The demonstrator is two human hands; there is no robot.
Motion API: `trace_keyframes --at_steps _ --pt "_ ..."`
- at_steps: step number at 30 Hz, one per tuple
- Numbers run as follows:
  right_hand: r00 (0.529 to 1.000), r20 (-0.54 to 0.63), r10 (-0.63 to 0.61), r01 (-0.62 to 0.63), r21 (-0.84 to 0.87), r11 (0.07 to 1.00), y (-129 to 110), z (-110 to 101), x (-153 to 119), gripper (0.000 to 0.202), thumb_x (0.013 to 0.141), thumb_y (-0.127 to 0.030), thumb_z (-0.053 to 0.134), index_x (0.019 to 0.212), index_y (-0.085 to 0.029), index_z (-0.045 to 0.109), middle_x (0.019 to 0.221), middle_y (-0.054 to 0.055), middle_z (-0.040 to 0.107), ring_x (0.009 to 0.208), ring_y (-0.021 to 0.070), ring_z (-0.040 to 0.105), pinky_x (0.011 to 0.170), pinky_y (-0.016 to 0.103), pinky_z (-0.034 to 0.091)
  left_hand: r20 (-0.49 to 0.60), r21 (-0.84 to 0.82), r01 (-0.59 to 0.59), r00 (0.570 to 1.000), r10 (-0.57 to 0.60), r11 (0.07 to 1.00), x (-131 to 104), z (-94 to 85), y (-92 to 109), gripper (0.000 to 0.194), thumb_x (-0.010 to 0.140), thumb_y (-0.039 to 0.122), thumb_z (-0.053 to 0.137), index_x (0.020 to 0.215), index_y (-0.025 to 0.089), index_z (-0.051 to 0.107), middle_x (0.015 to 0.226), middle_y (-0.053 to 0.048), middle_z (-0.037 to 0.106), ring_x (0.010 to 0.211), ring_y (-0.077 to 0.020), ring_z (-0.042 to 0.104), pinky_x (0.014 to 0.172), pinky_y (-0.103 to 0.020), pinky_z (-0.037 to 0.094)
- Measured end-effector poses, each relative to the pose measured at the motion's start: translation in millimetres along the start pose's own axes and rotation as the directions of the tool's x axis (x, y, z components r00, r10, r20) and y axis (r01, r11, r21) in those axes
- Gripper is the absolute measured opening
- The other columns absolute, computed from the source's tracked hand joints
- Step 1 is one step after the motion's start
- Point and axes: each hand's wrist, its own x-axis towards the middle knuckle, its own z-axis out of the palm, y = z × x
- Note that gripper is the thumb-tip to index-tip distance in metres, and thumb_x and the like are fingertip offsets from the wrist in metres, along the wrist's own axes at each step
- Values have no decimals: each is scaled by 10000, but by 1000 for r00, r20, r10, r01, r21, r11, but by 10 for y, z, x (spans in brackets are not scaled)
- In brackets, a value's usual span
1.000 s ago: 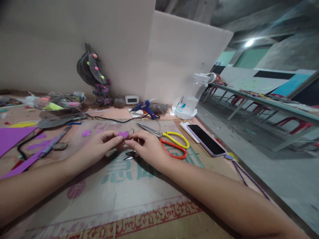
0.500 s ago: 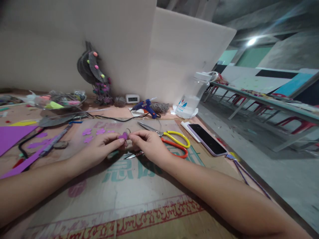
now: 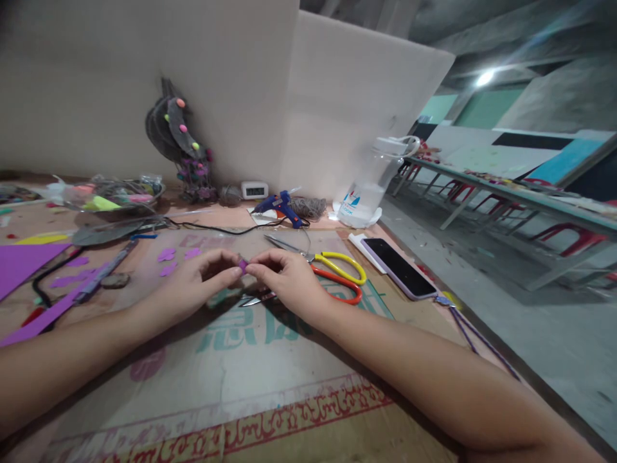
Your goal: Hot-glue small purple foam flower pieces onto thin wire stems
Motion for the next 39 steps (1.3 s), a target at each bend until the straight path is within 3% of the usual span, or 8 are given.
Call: trace_keyframes --at_steps 3,8,16,28,36,39 --pt "999 -5 -47 47 -50 998 -2 -24 11 197 779 -368 623 779 -172 598 668 -18 593 582 108 580 554 239 476 -24 5 15 1000 -15 1000 7 -5 15 205 842 349 491 824 175 597 767 -13 632 727 -162 574 655 -275 424" --pt "970 -118 -211 179 -236 955 -36 -110 45 167 817 -349 576 798 -184 593 710 -6 585 648 121 553 618 259 458 -37 -11 18 999 -18 1000 3 2 -1 206 857 349 477 861 177 588 791 -20 648 749 -169 592 668 -278 433" --pt "964 24 -266 257 -362 896 -78 -101 -7 146 831 -294 571 823 -187 670 821 27 625 766 150 577 720 293 461 9 105 -61 998 61 993 -13 11 -15 189 858 331 493 857 194 624 791 -2 651 737 -164 589 653 -268 421" --pt "991 40 -128 134 -268 954 -100 -77 -18 140 784 -297 611 801 -167 662 767 21 638 715 138 577 665 269 455 53 182 -128 991 120 975 -44 18 22 150 860 279 502 819 200 623 836 -7 661 787 -166 586 705 -275 420" --pt "998 61 -18 20 -36 999 -91 -46 -14 186 771 -345 623 783 -163 590 664 -13 580 610 111 550 589 247 450 64 195 -147 989 137 970 -49 19 13 151 868 280 499 834 200 623 835 3 656 785 -153 586 705 -269 423" --pt "996 -39 -80 80 -14 997 -44 -81 29 194 819 -366 568 782 -180 534 637 -35 514 575 95 503 558 230 422 49 205 -138 990 131 969 -39 17 8 125 855 249 509 844 198 623 849 0 657 792 -156 587 713 -271 424"
